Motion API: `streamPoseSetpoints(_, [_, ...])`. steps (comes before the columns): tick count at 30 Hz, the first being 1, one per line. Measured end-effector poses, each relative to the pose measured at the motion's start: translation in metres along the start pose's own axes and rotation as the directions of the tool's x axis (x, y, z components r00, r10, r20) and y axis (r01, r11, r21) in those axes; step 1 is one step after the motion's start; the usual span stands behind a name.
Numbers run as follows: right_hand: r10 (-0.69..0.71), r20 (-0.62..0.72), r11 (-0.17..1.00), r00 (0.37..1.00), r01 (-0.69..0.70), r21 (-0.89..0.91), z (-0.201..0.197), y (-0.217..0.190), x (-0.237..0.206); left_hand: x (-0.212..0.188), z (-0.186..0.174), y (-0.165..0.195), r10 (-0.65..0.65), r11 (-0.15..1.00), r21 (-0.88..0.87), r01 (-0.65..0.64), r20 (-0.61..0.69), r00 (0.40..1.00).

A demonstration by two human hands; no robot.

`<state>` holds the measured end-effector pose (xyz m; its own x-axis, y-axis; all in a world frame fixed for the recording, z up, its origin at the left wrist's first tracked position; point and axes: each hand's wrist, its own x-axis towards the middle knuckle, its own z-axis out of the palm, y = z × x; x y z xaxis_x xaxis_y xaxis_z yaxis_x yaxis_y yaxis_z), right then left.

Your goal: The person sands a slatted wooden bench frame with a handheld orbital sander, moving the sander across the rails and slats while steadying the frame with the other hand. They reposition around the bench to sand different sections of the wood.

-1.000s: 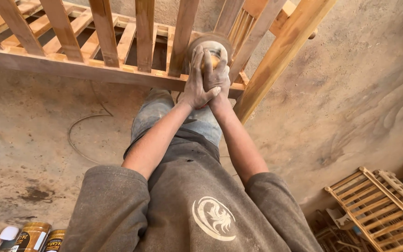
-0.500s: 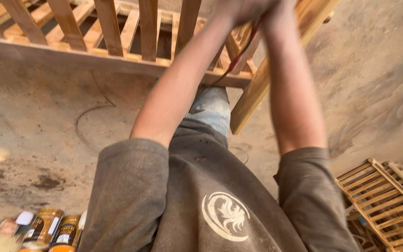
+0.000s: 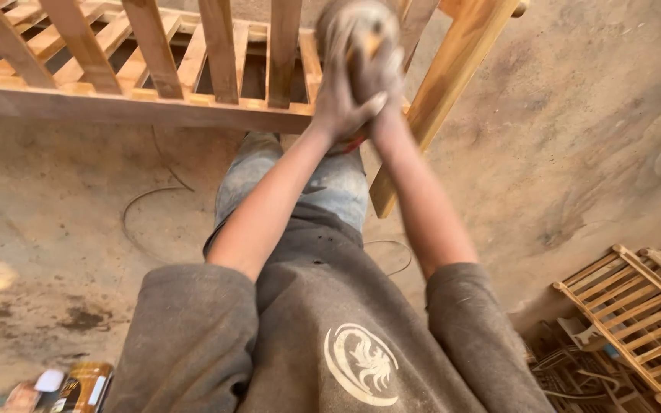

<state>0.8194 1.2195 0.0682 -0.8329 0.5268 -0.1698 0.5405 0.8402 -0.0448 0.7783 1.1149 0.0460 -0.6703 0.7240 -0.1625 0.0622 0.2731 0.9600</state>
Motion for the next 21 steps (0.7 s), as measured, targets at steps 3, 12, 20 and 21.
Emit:
streamPoseSetpoints(3, [-0.078, 0.052, 0.997, 0.996, 0.079, -0.004, 0.008, -0.022, -0.04, -0.051, -0.003, -0.016, -0.036, 0.999, 0.029, 0.036, -0.021, 0.999])
streamPoseSetpoints(12, [-0.124, -0.009, 0.992, 0.992, 0.125, 0.009, 0.012, -0.023, -0.043, -0.058, 0.003, -0.014, -0.075, 0.997, 0.005, 0.076, -0.064, 0.995])
streamPoseSetpoints(20, [-0.052, -0.02, 0.995, 0.998, 0.05, -0.088, -0.026, 0.04, 0.071, 0.063, 0.031, 0.044, 0.091, 0.995, -0.006, -0.1, -0.353, 0.931])
streamPoseSetpoints(21, [-0.042, -0.014, 0.994, 0.999, 0.04, -0.098, -0.031, 0.05, 0.083, 0.077, 0.034, 0.054, 0.021, 0.998, -0.051, -0.042, -0.362, 0.932])
